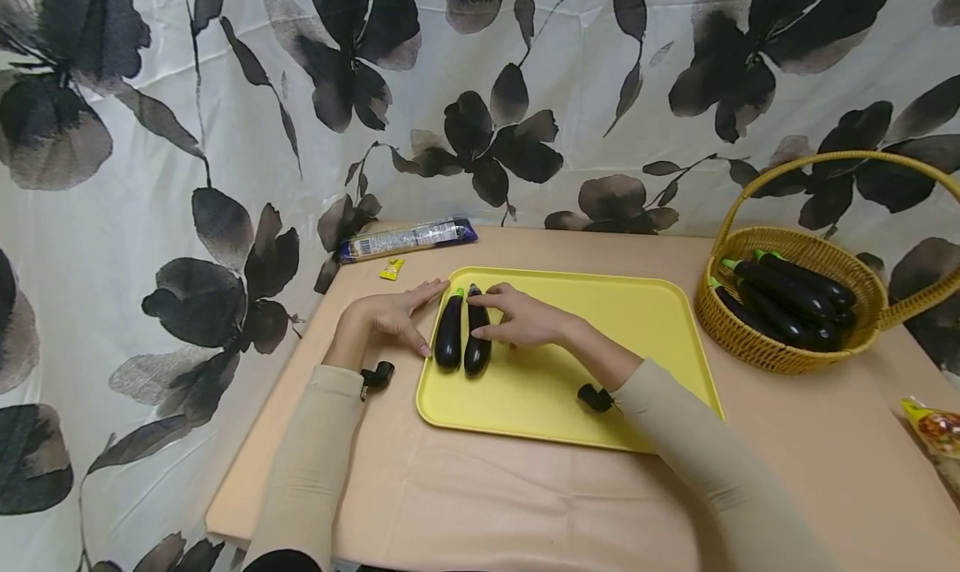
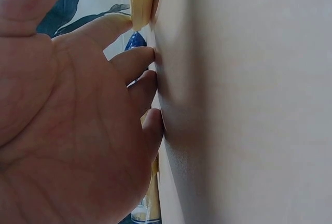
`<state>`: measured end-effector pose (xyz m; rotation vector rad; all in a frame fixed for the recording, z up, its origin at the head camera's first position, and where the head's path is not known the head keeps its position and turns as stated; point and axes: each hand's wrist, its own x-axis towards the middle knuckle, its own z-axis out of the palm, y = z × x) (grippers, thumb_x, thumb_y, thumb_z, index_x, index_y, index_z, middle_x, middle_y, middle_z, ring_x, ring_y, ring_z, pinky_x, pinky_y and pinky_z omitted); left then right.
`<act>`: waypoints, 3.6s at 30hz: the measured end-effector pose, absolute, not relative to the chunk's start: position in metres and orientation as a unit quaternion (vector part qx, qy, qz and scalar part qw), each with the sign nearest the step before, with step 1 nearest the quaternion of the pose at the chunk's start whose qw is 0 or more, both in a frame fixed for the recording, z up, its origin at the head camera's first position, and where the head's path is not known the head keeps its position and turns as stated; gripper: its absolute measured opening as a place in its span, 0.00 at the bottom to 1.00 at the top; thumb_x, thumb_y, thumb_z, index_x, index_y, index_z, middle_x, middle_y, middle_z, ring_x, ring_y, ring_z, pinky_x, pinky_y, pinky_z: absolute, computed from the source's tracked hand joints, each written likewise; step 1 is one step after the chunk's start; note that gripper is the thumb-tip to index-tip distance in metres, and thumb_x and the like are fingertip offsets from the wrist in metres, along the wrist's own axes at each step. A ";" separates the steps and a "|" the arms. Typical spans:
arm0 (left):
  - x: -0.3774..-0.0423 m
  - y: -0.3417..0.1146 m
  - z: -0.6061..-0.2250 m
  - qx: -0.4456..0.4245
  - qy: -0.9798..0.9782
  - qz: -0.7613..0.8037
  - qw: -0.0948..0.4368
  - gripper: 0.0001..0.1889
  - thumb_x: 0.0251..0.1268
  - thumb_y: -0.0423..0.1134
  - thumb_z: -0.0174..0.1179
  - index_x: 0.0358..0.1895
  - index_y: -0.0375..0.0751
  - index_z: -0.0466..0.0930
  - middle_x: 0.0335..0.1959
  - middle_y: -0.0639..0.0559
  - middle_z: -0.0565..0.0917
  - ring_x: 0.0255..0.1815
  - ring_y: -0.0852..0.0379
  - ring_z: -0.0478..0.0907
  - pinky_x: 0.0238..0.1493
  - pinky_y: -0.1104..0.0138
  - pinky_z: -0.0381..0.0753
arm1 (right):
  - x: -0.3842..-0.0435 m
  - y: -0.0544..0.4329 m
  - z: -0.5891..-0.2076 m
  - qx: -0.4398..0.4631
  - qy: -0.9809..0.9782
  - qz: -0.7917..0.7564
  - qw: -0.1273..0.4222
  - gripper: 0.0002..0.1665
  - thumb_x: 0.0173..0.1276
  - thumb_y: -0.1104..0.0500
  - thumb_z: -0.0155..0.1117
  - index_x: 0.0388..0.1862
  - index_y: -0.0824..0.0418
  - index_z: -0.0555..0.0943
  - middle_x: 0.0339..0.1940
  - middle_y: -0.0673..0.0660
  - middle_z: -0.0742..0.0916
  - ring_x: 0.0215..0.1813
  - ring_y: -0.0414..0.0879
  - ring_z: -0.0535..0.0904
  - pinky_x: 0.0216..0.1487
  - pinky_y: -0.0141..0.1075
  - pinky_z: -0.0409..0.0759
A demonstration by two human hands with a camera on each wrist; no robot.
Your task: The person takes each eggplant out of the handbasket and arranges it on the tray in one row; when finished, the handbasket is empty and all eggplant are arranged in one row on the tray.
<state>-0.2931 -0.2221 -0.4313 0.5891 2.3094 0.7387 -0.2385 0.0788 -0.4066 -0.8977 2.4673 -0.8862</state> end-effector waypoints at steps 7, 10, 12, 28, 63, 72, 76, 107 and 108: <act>-0.292 -0.221 -0.433 0.232 0.875 0.286 0.314 0.75 0.36 0.51 0.88 0.87 0.62 0.38 0.88 0.53 0.32 0.88 0.46 0.25 0.86 0.45 0.31 | -0.217 0.119 -0.374 -0.325 0.879 -0.342 0.072 0.36 0.77 0.43 0.64 0.80 0.49 0.70 0.77 0.57 0.71 0.63 0.53 0.78 0.62 0.50 0.81; -0.292 -0.221 -0.433 0.234 0.875 0.286 0.312 0.75 0.37 0.50 0.87 0.87 0.62 0.38 0.88 0.53 0.32 0.88 0.46 0.25 0.86 0.45 0.31 | -0.205 0.141 -0.364 -0.313 0.883 -0.349 0.025 0.36 0.76 0.42 0.65 0.79 0.46 0.70 0.80 0.55 0.70 0.76 0.56 0.70 0.72 0.59 0.73; -0.292 -0.222 -0.433 0.236 0.875 0.286 0.311 0.75 0.37 0.50 0.87 0.87 0.62 0.38 0.88 0.52 0.32 0.88 0.46 0.25 0.85 0.45 0.30 | -0.199 0.155 -0.359 -0.304 0.885 -0.351 -0.008 0.36 0.75 0.43 0.66 0.79 0.45 0.71 0.81 0.54 0.69 0.80 0.56 0.65 0.75 0.63 0.68; -0.291 -0.218 -0.431 0.222 0.877 0.289 0.313 0.76 0.35 0.50 0.88 0.87 0.62 0.39 0.88 0.53 0.31 0.88 0.48 0.24 0.85 0.46 0.29 | -0.195 0.256 -0.347 -0.249 0.880 -0.341 -0.219 0.34 0.71 0.62 0.71 0.75 0.56 0.76 0.77 0.64 0.72 0.79 0.64 0.64 0.72 0.70 0.66; -0.293 -0.216 -0.433 0.212 0.873 0.305 0.315 0.75 0.35 0.50 0.88 0.87 0.63 0.40 0.88 0.54 0.32 0.88 0.49 0.24 0.86 0.47 0.29 | -0.204 0.378 -0.359 -0.054 0.922 -0.320 -0.210 0.33 0.79 0.49 0.62 0.80 0.52 0.70 0.76 0.66 0.73 0.69 0.67 0.69 0.67 0.19 0.63; -0.293 -0.216 -0.432 0.213 0.873 0.304 0.316 0.75 0.35 0.50 0.88 0.86 0.64 0.40 0.88 0.55 0.32 0.88 0.50 0.25 0.86 0.48 0.30 | -0.212 0.401 -0.375 -0.018 0.944 -0.289 -0.155 0.36 0.81 0.47 0.58 0.81 0.59 0.67 0.80 0.72 0.66 0.80 0.75 0.56 0.76 0.75 0.51; -0.293 -0.216 -0.432 0.212 0.873 0.307 0.314 0.75 0.35 0.50 0.88 0.86 0.63 0.40 0.88 0.55 0.32 0.88 0.50 0.25 0.86 0.48 0.30 | -0.214 0.412 -0.384 0.002 0.952 -0.276 -0.136 0.37 0.81 0.44 0.55 0.82 0.59 0.65 0.80 0.74 0.65 0.80 0.76 0.54 0.76 0.75 0.50; -0.295 -0.213 -0.431 0.200 0.875 0.309 0.314 0.75 0.35 0.49 0.88 0.86 0.65 0.41 0.88 0.57 0.33 0.88 0.50 0.25 0.86 0.46 0.30 | -0.222 0.436 -0.408 0.043 0.978 -0.196 -0.060 0.27 0.81 0.58 0.57 0.74 0.65 0.72 0.69 0.84 0.70 0.69 0.85 0.58 0.68 0.78 0.53; -0.295 -0.213 -0.431 0.201 0.875 0.308 0.314 0.75 0.35 0.49 0.88 0.86 0.65 0.40 0.88 0.57 0.33 0.88 0.50 0.25 0.86 0.46 0.31 | -0.222 0.435 -0.408 0.045 0.978 -0.196 -0.058 0.27 0.81 0.57 0.57 0.74 0.65 0.71 0.69 0.84 0.70 0.69 0.85 0.58 0.68 0.78 0.54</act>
